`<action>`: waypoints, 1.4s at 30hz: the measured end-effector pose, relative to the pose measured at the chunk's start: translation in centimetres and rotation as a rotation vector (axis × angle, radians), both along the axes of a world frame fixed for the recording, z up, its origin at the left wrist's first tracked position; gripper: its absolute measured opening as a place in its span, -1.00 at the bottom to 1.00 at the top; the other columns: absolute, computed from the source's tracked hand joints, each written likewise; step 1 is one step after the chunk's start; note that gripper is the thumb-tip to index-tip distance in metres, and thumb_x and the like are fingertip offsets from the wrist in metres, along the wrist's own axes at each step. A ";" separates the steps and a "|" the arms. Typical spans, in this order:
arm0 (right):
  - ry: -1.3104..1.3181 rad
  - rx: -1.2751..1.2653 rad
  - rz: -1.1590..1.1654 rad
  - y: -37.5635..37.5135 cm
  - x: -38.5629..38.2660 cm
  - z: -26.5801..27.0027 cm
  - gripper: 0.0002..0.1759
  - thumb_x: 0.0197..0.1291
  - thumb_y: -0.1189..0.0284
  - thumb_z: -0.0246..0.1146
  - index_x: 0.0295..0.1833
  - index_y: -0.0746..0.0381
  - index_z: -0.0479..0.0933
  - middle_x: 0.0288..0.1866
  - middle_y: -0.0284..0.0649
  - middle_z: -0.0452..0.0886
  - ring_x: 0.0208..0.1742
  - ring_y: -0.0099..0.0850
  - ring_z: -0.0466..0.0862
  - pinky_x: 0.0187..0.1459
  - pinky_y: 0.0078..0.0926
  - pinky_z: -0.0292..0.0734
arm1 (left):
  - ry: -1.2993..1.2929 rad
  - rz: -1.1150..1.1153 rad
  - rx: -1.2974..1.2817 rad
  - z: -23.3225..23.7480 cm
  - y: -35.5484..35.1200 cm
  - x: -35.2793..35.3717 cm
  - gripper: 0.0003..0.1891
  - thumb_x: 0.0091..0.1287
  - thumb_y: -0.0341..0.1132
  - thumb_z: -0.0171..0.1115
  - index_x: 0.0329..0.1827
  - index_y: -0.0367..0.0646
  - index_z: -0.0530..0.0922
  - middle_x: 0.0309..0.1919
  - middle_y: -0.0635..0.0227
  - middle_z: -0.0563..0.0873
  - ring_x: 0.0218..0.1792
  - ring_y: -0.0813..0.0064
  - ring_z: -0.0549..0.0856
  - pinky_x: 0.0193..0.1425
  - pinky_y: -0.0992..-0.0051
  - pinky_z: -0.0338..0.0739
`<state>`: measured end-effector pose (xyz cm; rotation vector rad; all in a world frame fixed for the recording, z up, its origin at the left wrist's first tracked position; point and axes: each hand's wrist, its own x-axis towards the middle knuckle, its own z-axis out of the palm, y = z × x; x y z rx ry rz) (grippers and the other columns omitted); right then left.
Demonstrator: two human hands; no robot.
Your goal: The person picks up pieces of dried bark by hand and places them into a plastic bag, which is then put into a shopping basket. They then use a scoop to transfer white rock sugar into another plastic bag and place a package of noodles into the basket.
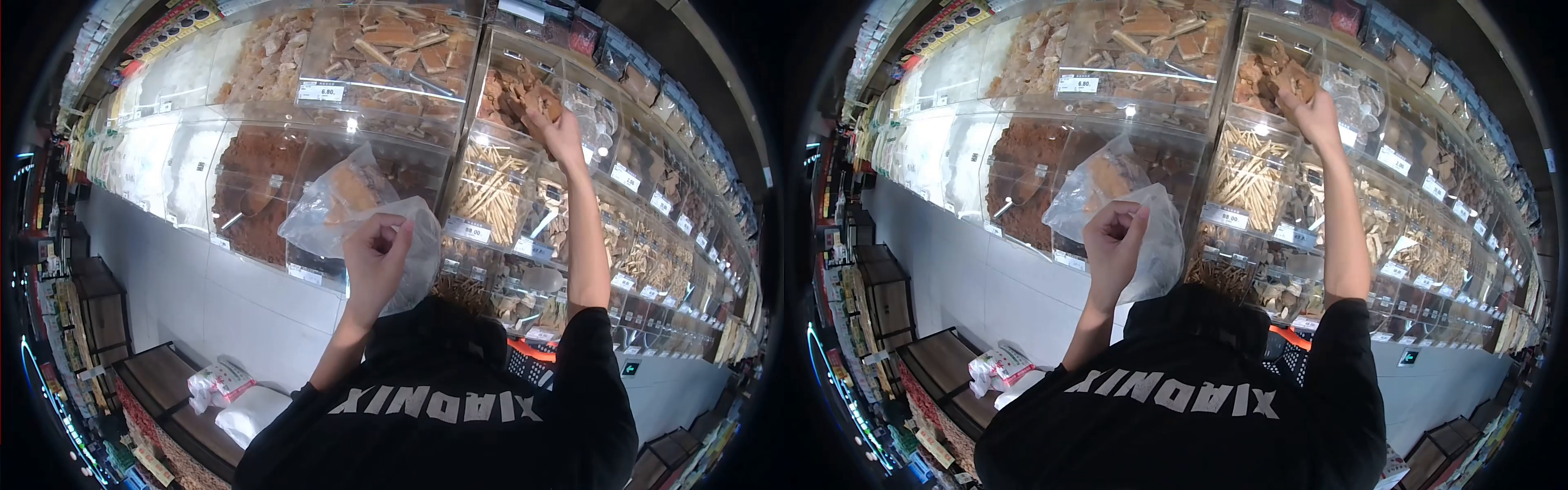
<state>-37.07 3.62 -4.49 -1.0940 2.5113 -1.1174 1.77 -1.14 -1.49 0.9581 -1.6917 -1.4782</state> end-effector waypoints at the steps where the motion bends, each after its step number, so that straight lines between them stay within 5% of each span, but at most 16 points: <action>1: -0.288 -0.066 0.000 1.4 1.2 1.0 -0.51 0.22 0.31 0.43 0.15 0.41 0.57 -0.24 -0.07 0.76 -0.23 -0.27 0.77 -0.11 -0.28 0.62 | -0.017 0.005 -0.009 -0.1 0.0 0.3 -0.93 0.44 -0.45 0.32 -0.21 -0.26 0.65 -0.60 0.65 0.50 -0.58 0.91 0.34 -0.50 0.73 0.12; 4: -0.843 -0.436 0.119 5.1 6.9 2.3 -0.42 0.17 0.33 0.47 0.22 0.40 0.50 -0.04 -0.20 0.72 -0.05 -0.40 0.73 0.00 -0.44 0.63 | 0.040 0.093 0.010 0.6 -0.1 0.2 -0.90 0.42 -0.41 0.34 -0.22 -0.27 0.66 -0.62 0.63 0.50 -0.59 0.88 0.37 -0.51 0.70 0.19; 6: -1.050 -0.521 0.250 8.4 10.1 2.3 -0.35 0.10 0.42 0.49 0.28 0.39 0.44 0.05 -0.12 0.68 0.08 -0.38 0.69 0.13 -0.41 0.61 | 0.056 0.125 0.017 1.0 -0.4 0.3 -0.90 0.43 -0.41 0.34 -0.21 -0.28 0.66 -0.61 0.63 0.49 -0.58 0.88 0.37 -0.51 0.70 0.19; 10: -1.118 -0.230 0.925 10.8 13.8 1.1 -0.37 -0.01 0.55 0.47 0.25 0.36 0.50 0.10 -0.07 0.68 0.12 -0.36 0.67 0.16 -0.33 0.58 | 0.111 0.106 0.012 1.3 -0.9 0.4 -0.90 0.43 -0.41 0.34 -0.19 -0.29 0.67 -0.62 0.62 0.49 -0.58 0.88 0.38 -0.52 0.71 0.19; 12: -1.141 0.041 0.810 10.7 17.8 3.6 -0.41 -0.05 0.56 0.50 0.17 0.43 0.55 0.03 -0.17 0.69 0.09 -0.39 0.67 0.13 -0.45 0.55 | 0.085 0.066 0.001 1.7 -0.8 0.4 -0.89 0.42 -0.41 0.35 -0.18 -0.31 0.68 -0.62 0.61 0.51 -0.59 0.88 0.38 -0.52 0.71 0.20; 16: -1.358 0.062 0.883 10.5 22.5 0.5 -0.34 0.08 0.49 0.50 0.31 0.37 0.48 0.03 -0.17 0.71 0.02 -0.46 0.70 0.06 -0.53 0.59 | -0.036 -0.073 0.006 3.1 -0.9 1.0 -0.90 0.40 -0.44 0.37 -0.19 -0.33 0.72 -0.59 0.54 0.61 -0.59 0.88 0.43 -0.55 0.72 0.17; 18: -1.499 -0.082 0.591 10.2 24.3 0.6 -0.38 0.19 0.46 0.47 0.34 0.36 0.46 0.02 -0.22 0.71 -0.02 -0.47 0.71 0.03 -0.58 0.59 | -0.053 -0.112 -0.002 4.1 -1.1 1.4 -0.89 0.39 -0.44 0.38 -0.18 -0.34 0.72 -0.58 0.53 0.62 -0.58 0.87 0.45 -0.55 0.72 0.19; 22: -1.498 -0.242 0.288 9.2 26.0 -0.9 -0.43 0.25 0.43 0.45 0.32 0.36 0.46 -0.03 -0.20 0.71 -0.06 -0.50 0.72 -0.06 -0.53 0.64 | -0.087 -0.145 -0.061 4.1 -1.1 2.1 -0.89 0.38 -0.44 0.38 -0.17 -0.34 0.73 -0.57 0.49 0.65 -0.55 0.84 0.53 -0.52 0.73 0.32; 26: -1.417 -0.217 0.415 7.0 28.0 1.1 -0.49 0.30 0.38 0.41 0.28 0.35 0.48 -0.04 -0.20 0.70 -0.08 -0.47 0.73 -0.08 -0.51 0.67 | -0.047 -0.143 -0.009 3.6 0.4 1.2 -0.88 0.39 -0.43 0.38 -0.17 -0.34 0.72 -0.53 0.45 0.69 -0.51 0.78 0.60 -0.46 0.72 0.43; 29: -1.304 0.269 0.596 3.2 28.5 -0.3 -0.57 0.45 0.31 0.23 0.33 0.25 0.49 -0.06 -0.18 0.70 -0.05 -0.42 0.74 0.01 -0.54 0.64 | 0.011 -0.142 -0.034 3.2 2.2 0.4 -0.88 0.37 -0.42 0.39 -0.15 -0.31 0.73 -0.48 0.37 0.75 -0.46 0.70 0.66 -0.38 0.65 0.52; 33: -0.928 0.007 0.610 -3.1 30.3 -5.6 -0.59 0.46 0.32 0.22 0.32 0.26 0.49 -0.08 -0.18 0.71 -0.05 -0.41 0.74 0.02 -0.53 0.64 | -0.063 -0.125 -0.321 3.3 3.3 -0.3 -0.87 0.29 -0.41 0.45 -0.17 -0.25 0.75 -0.44 0.31 0.76 -0.46 0.67 0.67 -0.37 0.59 0.51; 42: -0.543 -0.267 0.463 -10.7 30.3 -10.2 -0.61 0.48 0.33 0.19 0.31 0.27 0.51 -0.10 -0.19 0.73 -0.04 -0.40 0.75 0.04 -0.51 0.64 | 0.013 -0.113 -0.281 3.7 2.7 0.1 -0.90 0.32 -0.43 0.43 -0.17 -0.25 0.75 -0.48 0.39 0.70 -0.51 0.76 0.55 -0.45 0.65 0.40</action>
